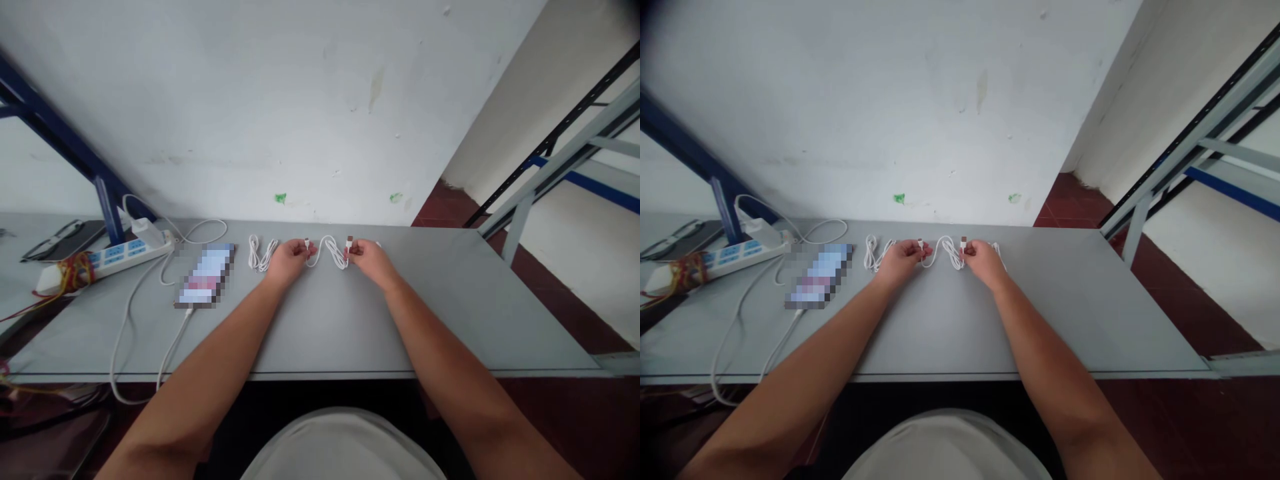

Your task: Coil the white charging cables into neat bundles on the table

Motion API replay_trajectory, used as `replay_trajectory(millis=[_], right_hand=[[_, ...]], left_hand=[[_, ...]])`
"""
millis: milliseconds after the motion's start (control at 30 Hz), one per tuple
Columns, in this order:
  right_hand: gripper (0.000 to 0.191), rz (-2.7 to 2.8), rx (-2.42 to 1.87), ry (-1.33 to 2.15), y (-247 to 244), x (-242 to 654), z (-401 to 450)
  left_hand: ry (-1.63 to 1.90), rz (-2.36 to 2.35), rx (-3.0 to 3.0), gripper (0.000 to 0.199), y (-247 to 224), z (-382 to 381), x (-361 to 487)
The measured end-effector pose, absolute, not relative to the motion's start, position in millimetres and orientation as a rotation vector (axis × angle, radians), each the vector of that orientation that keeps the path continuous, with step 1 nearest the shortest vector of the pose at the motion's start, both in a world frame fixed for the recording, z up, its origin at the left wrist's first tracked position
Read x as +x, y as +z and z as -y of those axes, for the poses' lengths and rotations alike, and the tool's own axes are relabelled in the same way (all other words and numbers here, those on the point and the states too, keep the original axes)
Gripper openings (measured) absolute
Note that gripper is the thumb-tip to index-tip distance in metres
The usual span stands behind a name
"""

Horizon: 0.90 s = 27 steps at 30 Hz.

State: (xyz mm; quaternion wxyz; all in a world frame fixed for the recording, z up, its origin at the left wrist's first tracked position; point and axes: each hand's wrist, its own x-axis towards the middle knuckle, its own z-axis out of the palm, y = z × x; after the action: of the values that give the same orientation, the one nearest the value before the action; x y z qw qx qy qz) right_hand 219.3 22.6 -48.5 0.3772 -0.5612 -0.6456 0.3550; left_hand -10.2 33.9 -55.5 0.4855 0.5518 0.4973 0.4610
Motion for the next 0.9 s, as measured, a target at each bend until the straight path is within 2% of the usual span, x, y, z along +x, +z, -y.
replay_trajectory(millis=[133, 300, 633, 900], right_hand=[[0.015, 1.584, -1.347, 1.033, -52, 221, -26], [0.013, 1.49, -1.292, 1.131, -56, 222, -29], [0.015, 1.603, -1.339, 1.049, -53, 222, -26], [0.014, 1.845, -1.252, 0.914, -37, 217, -14]], left_hand=[[1.156, -1.155, 1.284, 0.014, -54, -35, -10], [1.152, -1.155, 1.264, 0.022, -53, -34, -10], [1.056, -1.107, 1.276, 0.032, -53, -31, -8], [1.004, -1.103, 1.472, 0.029, -47, -23, -6]])
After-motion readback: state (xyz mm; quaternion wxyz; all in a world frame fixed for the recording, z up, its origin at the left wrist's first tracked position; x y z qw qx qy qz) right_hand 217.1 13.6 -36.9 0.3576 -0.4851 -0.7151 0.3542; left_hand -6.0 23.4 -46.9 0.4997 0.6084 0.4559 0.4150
